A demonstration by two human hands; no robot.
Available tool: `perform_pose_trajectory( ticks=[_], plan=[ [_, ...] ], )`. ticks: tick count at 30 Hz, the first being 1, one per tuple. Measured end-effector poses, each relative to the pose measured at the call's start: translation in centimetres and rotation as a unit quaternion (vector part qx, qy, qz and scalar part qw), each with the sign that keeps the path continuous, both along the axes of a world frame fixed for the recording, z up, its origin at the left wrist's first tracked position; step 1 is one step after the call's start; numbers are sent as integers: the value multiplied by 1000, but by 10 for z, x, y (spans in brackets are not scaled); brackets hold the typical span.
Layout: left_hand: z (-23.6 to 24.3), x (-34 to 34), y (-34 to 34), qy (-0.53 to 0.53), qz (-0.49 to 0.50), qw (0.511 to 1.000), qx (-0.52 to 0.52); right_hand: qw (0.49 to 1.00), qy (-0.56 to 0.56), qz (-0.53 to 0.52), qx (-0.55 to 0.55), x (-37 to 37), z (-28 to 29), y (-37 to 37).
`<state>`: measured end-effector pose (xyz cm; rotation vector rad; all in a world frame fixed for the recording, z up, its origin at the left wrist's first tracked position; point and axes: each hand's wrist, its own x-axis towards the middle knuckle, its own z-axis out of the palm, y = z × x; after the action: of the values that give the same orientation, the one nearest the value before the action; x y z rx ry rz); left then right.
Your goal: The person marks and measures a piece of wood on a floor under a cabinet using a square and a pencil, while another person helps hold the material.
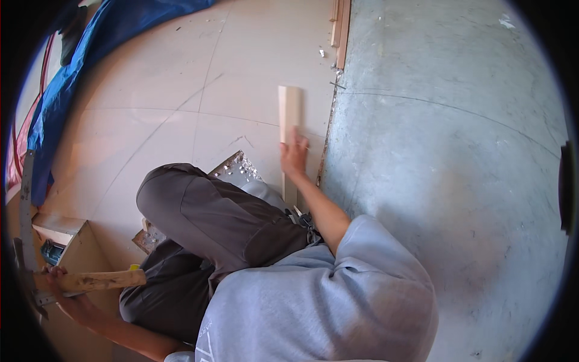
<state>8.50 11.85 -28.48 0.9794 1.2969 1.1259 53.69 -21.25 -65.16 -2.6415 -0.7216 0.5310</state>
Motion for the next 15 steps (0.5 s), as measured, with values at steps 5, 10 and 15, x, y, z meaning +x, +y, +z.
perform_pose_trajectory(
  ticks=[5,10,15],
  plan=[
    [-4,-1,8,-8,-38,999,7,992,9,-120,-27,20,5,-21],
    [-5,16,14,39,57,998,-9,996,-41,-43,-67,14,3,-7],
    [-11,-3,17,-8,-28,1000,-2,992,-32,-99,-77,39,5,-26]
  ],
)
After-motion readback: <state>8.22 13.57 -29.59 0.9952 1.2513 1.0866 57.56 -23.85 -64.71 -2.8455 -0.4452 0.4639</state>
